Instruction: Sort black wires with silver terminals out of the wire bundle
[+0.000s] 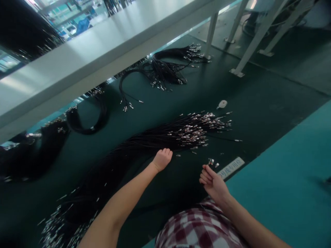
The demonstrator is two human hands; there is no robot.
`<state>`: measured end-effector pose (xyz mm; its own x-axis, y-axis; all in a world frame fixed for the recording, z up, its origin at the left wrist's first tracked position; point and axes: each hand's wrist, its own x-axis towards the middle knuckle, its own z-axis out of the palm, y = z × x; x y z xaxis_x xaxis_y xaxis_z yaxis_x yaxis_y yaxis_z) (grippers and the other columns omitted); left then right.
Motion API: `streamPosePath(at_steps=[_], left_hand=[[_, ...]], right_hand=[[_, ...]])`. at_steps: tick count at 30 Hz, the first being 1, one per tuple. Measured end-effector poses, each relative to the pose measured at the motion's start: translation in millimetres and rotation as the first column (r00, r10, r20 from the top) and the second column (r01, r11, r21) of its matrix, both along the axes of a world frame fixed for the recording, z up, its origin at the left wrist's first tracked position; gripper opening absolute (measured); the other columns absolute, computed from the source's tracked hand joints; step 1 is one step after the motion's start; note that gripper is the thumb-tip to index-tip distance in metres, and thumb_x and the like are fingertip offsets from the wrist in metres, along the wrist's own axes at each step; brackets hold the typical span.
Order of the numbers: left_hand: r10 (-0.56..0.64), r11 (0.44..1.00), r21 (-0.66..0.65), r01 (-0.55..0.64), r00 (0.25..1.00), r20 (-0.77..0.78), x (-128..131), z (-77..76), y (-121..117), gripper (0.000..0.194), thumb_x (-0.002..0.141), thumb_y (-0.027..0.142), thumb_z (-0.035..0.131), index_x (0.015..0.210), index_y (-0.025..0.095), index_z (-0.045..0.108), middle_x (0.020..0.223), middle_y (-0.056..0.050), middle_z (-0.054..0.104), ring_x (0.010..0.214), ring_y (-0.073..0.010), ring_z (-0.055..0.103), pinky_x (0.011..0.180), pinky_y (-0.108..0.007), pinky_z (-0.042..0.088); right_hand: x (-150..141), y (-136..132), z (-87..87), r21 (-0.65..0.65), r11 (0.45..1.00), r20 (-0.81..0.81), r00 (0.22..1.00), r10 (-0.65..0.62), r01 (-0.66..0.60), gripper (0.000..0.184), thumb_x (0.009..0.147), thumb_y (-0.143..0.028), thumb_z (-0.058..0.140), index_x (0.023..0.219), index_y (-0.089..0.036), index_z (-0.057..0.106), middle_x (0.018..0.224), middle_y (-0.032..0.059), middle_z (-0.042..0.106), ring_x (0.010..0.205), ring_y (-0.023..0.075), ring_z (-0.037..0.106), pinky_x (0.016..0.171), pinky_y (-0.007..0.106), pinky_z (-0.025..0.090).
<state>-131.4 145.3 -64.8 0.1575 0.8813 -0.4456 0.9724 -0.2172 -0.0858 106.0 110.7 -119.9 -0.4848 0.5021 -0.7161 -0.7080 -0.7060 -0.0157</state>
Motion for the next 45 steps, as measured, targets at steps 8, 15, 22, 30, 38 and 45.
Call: streamPosePath(at_steps=[8, 15, 22, 30, 38, 45], left_hand=[[0.167, 0.968, 0.115, -0.225, 0.911, 0.378, 109.5, 26.7, -29.4, 0.008, 0.087, 0.014, 0.051, 0.084, 0.017, 0.058, 0.086, -0.006, 0.063, 0.09, -0.0224, 0.057, 0.086, -0.039, 0.046], [0.376, 0.864, 0.009, -0.504, 0.655, 0.655, 140.0, 20.9, -39.5, 0.015, 0.089, 0.012, 0.046, 0.086, 0.018, 0.059, 0.09, -0.006, 0.063, 0.085, -0.0177, 0.06, 0.077, -0.03, 0.05], [0.552, 0.744, -0.163, -0.648, 0.459, 0.696, 141.8, 13.6, -56.6, 0.011, 0.09, 0.017, 0.043, 0.092, 0.016, 0.054, 0.088, -0.006, 0.062, 0.08, -0.0167, 0.064, 0.071, -0.028, 0.054], [0.559, 0.825, -0.434, -0.363, 0.643, 0.524, 87.1, -1.5, -19.9, 0.019, 0.076, 0.018, 0.067, 0.095, 0.018, 0.065, 0.092, -0.006, 0.066, 0.097, -0.0225, 0.06, 0.088, -0.039, 0.048], [0.533, 0.84, -0.425, -0.337, 0.655, 0.535, 85.0, -12.7, -0.2, 0.024, 0.093, 0.03, 0.047, 0.087, 0.013, 0.063, 0.074, -0.001, 0.065, 0.064, -0.0127, 0.059, 0.063, -0.026, 0.048], [0.446, 0.879, -0.138, -0.456, 0.685, 0.576, 54.3, 51.6, -70.4, 0.028, 0.097, 0.035, 0.041, 0.097, 0.017, 0.062, 0.093, -0.006, 0.068, 0.088, -0.0181, 0.065, 0.081, -0.03, 0.051]], right_hand=[[-5.4, 1.2, 15.7, 0.135, 0.991, -0.018, 1.0, 0.0, 0.002, 0.04, 0.067, -0.032, 0.082, 0.1, -0.013, 0.068, 0.05, -0.0107, 0.031, 0.044, 0.0033, 0.021, 0.041, 0.016, 0.024], [-5.9, -0.3, 26.7, 0.153, 0.988, 0.049, 0.999, 0.012, -0.019, 0.045, 0.058, -0.042, 0.086, 0.094, -0.019, 0.072, 0.072, 0.0001, 0.063, 0.065, 0.0109, 0.054, 0.061, 0.022, 0.042], [-12.1, -12.1, 16.9, 0.199, 0.98, 0.177, 0.984, -0.023, -0.013, 0.046, 0.066, -0.059, 0.075, 0.087, -0.018, 0.069, 0.056, -0.005, 0.044, 0.052, 0.008, 0.035, 0.052, 0.023, 0.028], [-4.3, -17.2, 17.2, 0.355, 0.932, 0.315, 0.948, -0.046, -0.073, 0.045, 0.069, -0.062, 0.071, 0.062, -0.018, 0.062, 0.061, -0.0024, 0.045, 0.063, 0.0125, 0.038, 0.063, 0.027, 0.032], [-2.3, -19.8, 24.0, 0.329, 0.942, 0.187, 0.974, -0.13, 0.063, 0.044, 0.072, -0.061, 0.069, 0.063, -0.019, 0.058, 0.059, -0.002, 0.051, 0.071, 0.0164, 0.053, 0.08, 0.031, 0.041], [-0.4, -14.7, 18.1, 0.091, 0.982, 0.072, 0.982, -0.172, 0.165, 0.047, 0.066, -0.054, 0.079, 0.101, -0.023, 0.07, 0.074, -0.0035, 0.056, 0.064, 0.0086, 0.054, 0.064, 0.022, 0.044]])
